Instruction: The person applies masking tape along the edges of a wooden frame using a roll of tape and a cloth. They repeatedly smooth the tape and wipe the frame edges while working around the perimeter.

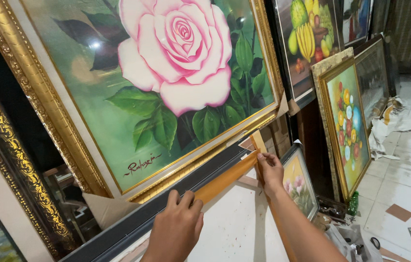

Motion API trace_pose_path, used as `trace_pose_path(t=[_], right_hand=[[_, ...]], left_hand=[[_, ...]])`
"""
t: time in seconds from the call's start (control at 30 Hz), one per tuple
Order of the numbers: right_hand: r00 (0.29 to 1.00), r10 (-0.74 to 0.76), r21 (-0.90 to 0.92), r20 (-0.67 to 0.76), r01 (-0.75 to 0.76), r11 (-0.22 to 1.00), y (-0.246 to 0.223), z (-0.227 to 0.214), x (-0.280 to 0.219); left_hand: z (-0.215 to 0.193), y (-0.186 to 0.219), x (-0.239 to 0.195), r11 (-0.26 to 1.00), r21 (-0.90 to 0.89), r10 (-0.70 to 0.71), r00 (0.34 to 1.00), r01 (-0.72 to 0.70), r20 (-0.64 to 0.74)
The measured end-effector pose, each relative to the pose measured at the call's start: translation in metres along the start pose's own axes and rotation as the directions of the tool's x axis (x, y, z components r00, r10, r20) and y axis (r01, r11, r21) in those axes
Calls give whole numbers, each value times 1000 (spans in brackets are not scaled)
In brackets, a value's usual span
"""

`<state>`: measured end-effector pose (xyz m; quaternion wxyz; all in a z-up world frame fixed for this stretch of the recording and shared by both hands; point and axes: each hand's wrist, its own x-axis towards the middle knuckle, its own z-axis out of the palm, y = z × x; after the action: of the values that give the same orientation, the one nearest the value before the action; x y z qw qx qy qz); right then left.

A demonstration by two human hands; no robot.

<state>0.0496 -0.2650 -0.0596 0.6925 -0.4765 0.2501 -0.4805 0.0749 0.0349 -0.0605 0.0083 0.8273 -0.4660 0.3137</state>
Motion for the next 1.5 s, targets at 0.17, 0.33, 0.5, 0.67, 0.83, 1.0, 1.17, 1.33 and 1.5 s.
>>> trace_pose_path(t=[0.17, 0.33, 0.5, 0.67, 0.83, 1.0, 1.17, 1.33, 1.5], right_hand=[[972, -218, -199, -89, 197, 960, 12, -1, -3], [960, -270, -358, -75, 227, 906, 14, 2, -18], [935, -345, -481, 81, 340, 808, 8, 5, -6], [984, -176, -410, -21, 153, 899, 9, -8, -20], [987, -151, -509, -64, 98, 855, 5, -21, -16], [960, -256, -336, 114, 280, 899, -7, -12, -19], [986, -154, -316, 64, 167, 934, -27, 0, -30], [984, -174, -386, -29, 150, 910, -8, -7, -44], [881, -441, -653, 171, 436, 619, 16, -13, -65]], left_hand=[[1, -2, 1, 1000, 19, 8, 999, -7, -45], [1, -3, -1, 999, 30, 14, 999, -13, -49], [-2, -2, 2, 1000, 27, 12, 1000, -12, -1], [3, -2, 1, 998, 52, 28, 998, -25, -54], [3, -1, 1, 997, 68, 25, 999, -21, -48], [3, 1, -2, 994, 99, 58, 991, -46, -124], [-26, 10, 12, 987, 132, 101, 993, -93, -55], [-33, 17, 26, 984, 140, 91, 990, -106, 112], [-26, 33, 37, 958, 258, 80, 980, -126, 181]])
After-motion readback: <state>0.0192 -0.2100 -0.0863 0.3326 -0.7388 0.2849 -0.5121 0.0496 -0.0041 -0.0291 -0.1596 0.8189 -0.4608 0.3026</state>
